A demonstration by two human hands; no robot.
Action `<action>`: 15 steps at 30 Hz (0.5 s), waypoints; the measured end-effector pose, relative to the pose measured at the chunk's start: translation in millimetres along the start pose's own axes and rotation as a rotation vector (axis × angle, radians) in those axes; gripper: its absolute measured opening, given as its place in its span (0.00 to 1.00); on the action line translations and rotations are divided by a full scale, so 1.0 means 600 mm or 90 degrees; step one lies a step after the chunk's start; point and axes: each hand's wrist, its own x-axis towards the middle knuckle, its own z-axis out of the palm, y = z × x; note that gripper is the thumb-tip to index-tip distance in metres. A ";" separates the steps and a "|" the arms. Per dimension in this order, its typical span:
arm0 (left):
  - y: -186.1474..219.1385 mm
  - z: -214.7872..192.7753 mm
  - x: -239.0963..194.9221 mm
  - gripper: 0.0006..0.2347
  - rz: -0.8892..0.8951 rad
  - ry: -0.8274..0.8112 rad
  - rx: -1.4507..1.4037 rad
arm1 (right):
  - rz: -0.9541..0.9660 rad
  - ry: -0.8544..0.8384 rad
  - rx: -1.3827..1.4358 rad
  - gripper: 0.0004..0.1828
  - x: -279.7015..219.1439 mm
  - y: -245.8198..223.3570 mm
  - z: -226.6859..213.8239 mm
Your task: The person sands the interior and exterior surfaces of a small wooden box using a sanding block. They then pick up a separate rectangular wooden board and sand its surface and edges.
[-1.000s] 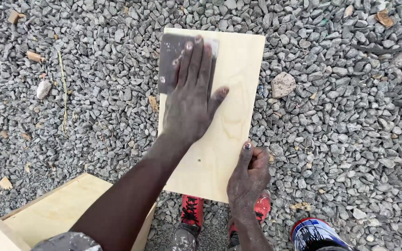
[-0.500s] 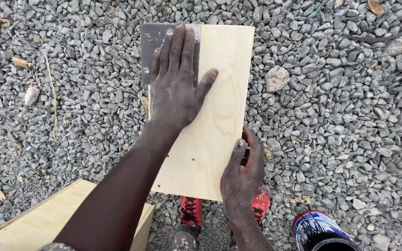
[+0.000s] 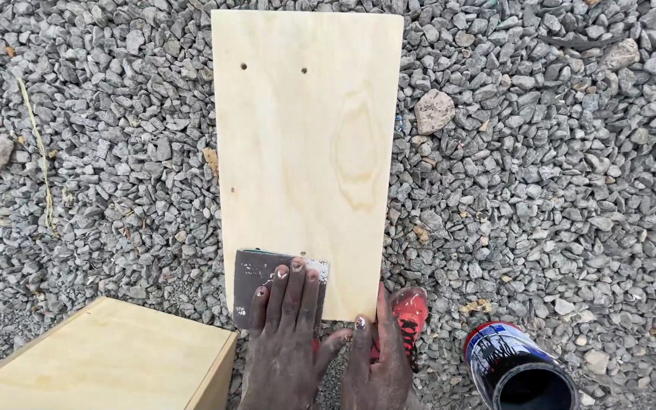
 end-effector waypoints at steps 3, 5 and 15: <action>-0.027 -0.033 -0.008 0.43 0.033 -0.020 -0.006 | -0.013 -0.016 -0.009 0.38 -0.021 0.021 -0.007; -0.042 -0.049 -0.003 0.40 0.068 -0.028 -0.032 | -0.063 -0.012 -0.051 0.40 -0.004 0.018 -0.008; -0.026 -0.249 0.125 0.24 -0.309 0.114 -0.640 | -0.163 -0.102 0.053 0.39 0.072 -0.074 0.045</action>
